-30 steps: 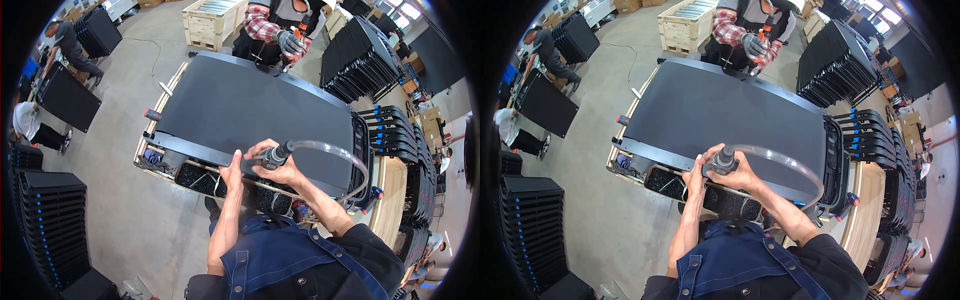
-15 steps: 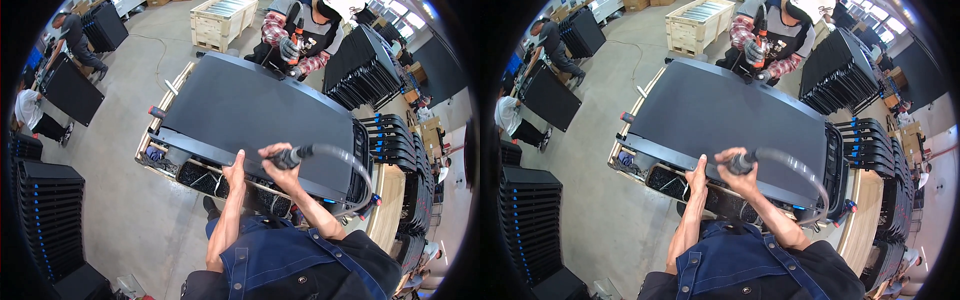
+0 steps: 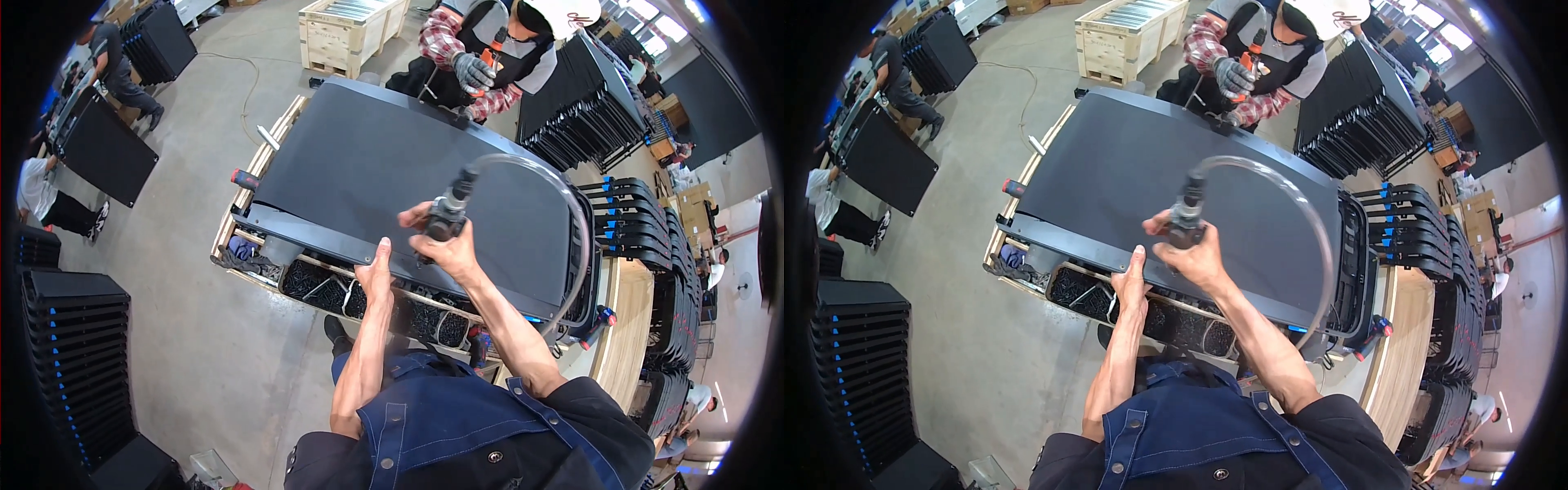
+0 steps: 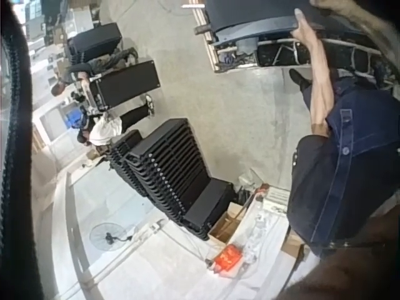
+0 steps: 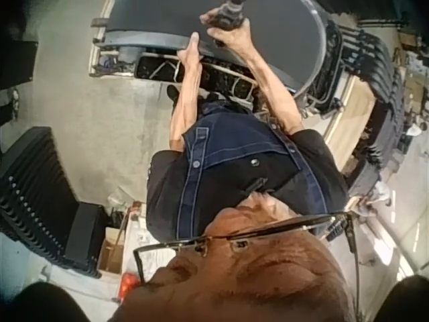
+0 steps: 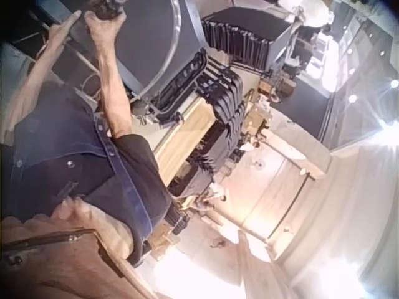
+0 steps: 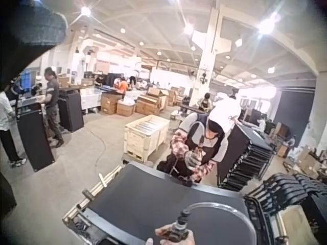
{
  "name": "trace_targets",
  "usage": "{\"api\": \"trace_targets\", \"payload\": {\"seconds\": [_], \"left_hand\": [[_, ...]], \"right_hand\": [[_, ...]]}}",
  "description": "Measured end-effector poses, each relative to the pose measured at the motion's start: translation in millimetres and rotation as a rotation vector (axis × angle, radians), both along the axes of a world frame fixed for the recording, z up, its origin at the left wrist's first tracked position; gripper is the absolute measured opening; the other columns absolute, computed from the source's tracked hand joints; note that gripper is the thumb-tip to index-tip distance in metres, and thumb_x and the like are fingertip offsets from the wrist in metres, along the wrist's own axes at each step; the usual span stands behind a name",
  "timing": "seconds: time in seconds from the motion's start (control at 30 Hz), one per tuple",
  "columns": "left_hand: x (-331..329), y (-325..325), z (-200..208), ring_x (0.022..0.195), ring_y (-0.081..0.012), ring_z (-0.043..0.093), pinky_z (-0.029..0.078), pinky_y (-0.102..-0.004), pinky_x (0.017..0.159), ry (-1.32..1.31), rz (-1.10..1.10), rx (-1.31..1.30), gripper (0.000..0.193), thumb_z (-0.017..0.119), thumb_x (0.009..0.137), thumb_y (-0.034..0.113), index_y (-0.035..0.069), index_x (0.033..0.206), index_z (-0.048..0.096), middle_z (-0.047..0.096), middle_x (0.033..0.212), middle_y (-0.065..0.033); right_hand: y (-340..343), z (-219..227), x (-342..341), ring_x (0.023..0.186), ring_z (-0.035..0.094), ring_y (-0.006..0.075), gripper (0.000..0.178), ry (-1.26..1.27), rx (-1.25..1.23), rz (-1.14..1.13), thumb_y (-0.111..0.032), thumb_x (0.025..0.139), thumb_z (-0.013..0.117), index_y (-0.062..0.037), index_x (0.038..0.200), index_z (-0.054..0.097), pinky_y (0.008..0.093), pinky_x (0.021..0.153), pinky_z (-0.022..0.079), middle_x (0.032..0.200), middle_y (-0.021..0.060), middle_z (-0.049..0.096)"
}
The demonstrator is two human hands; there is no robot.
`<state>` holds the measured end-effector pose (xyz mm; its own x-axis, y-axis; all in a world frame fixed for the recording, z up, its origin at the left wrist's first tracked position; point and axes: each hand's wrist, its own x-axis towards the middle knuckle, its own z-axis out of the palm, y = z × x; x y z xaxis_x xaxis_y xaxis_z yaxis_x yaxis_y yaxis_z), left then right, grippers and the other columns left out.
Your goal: The recorder is assembling components of a treadmill, including attaching the belt frame and metal rollers using power tools.
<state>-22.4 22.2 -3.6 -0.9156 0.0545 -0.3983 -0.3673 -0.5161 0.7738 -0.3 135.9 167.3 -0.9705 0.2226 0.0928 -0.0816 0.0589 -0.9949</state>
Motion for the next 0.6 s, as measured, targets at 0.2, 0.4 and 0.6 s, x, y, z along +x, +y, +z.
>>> {"api": "trace_targets", "payload": {"seconds": [0.2, 0.4, 0.6], "left_hand": [[0, -4, -12, 0.106, -0.0195, 0.066, 0.058, -0.0341, 0.087, 0.014, -0.037, 0.056, 0.044, 0.073, 0.096, 0.023, -0.001, 0.130, 0.059, 0.066, 0.120, -0.0089], [3, -6, 6, 0.109, -0.0180, 0.062, 0.055, -0.0343, 0.090, 0.051, -0.049, 0.029, 0.048, 0.072, 0.097, 0.023, -0.001, 0.135, 0.054, 0.062, 0.126, -0.0080], [4, -14, 11, 0.112, -0.0181, 0.057, 0.047, -0.0331, 0.101, 0.044, -0.054, 0.100, 0.049, 0.073, 0.095, 0.015, -0.002, 0.136, 0.053, 0.059, 0.129, -0.0084]], "right_hand": [[2, -3, 0, 0.101, 0.068, 0.0187, 0.032, -0.013, 0.001, 0.214, 0.003, 0.075, 0.074, -0.0019, 0.105, 0.067, 0.0370, 0.091, 0.056, 0.103, 0.0096, 0.073], [-2, -13, 17, 0.109, 0.068, 0.0207, 0.037, 0.102, -0.192, -0.114, 0.008, 0.079, 0.072, -0.0025, 0.113, 0.062, 0.0375, 0.094, 0.055, 0.106, 0.0100, 0.070], [-8, -25, 47, 0.112, 0.067, 0.0249, 0.039, 0.276, -0.006, -0.085, 0.009, 0.083, 0.072, -0.0025, 0.116, 0.054, 0.0414, 0.100, 0.053, 0.112, 0.0127, 0.067]]}}
